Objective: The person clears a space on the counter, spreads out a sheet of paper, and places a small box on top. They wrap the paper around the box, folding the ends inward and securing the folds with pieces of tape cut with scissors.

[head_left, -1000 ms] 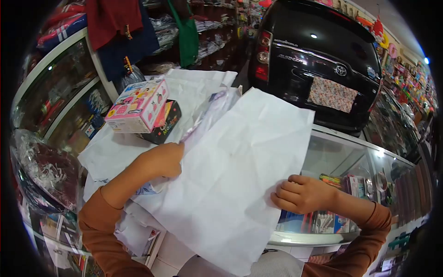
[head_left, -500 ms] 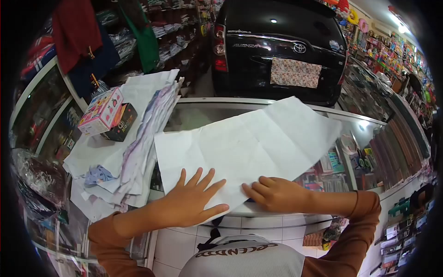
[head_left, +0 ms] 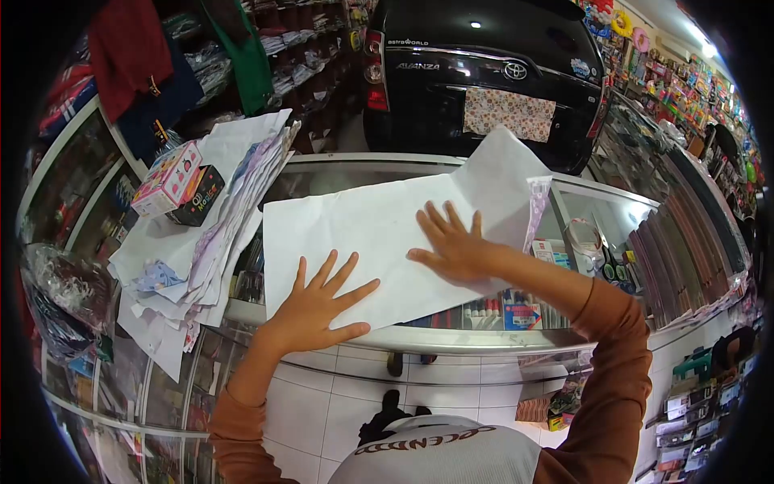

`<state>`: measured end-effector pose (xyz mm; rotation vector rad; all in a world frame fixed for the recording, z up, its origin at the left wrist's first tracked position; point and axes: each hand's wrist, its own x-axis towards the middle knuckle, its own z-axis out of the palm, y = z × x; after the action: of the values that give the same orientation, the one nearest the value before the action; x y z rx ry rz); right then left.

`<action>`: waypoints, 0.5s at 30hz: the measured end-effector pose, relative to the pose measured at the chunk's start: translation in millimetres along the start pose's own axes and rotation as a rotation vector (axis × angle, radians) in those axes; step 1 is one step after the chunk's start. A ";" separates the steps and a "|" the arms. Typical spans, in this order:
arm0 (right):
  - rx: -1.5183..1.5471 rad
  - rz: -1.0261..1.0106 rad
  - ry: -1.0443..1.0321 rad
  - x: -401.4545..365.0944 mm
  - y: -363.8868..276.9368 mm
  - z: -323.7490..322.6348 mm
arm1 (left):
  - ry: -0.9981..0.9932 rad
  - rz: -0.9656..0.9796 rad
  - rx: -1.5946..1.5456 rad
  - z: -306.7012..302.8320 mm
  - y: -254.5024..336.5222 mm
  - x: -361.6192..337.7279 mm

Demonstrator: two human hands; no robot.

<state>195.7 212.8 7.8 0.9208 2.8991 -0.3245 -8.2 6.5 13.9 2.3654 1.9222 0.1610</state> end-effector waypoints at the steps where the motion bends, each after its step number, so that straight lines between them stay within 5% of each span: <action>1: -0.012 0.102 -0.062 3.1 -1.2 -8.0 | 0.000 -0.001 0.001 0.2 0.1 -0.3; 7: -0.135 0.484 -0.245 64.5 31.2 -25.0 | 0.014 0.013 0.003 1.7 -1.0 -0.5; 11: 0.125 -0.288 0.206 39.5 3.9 -0.7 | 0.037 0.025 -0.012 3.1 -2.3 -0.2; 15: 0.454 -0.389 0.497 48.8 0.0 14.0 | 0.037 0.028 -0.011 4.8 -3.9 0.4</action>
<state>156.2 237.0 -12.7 0.5151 3.5474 -0.9360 -11.3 7.6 8.6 2.3996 1.8999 0.2183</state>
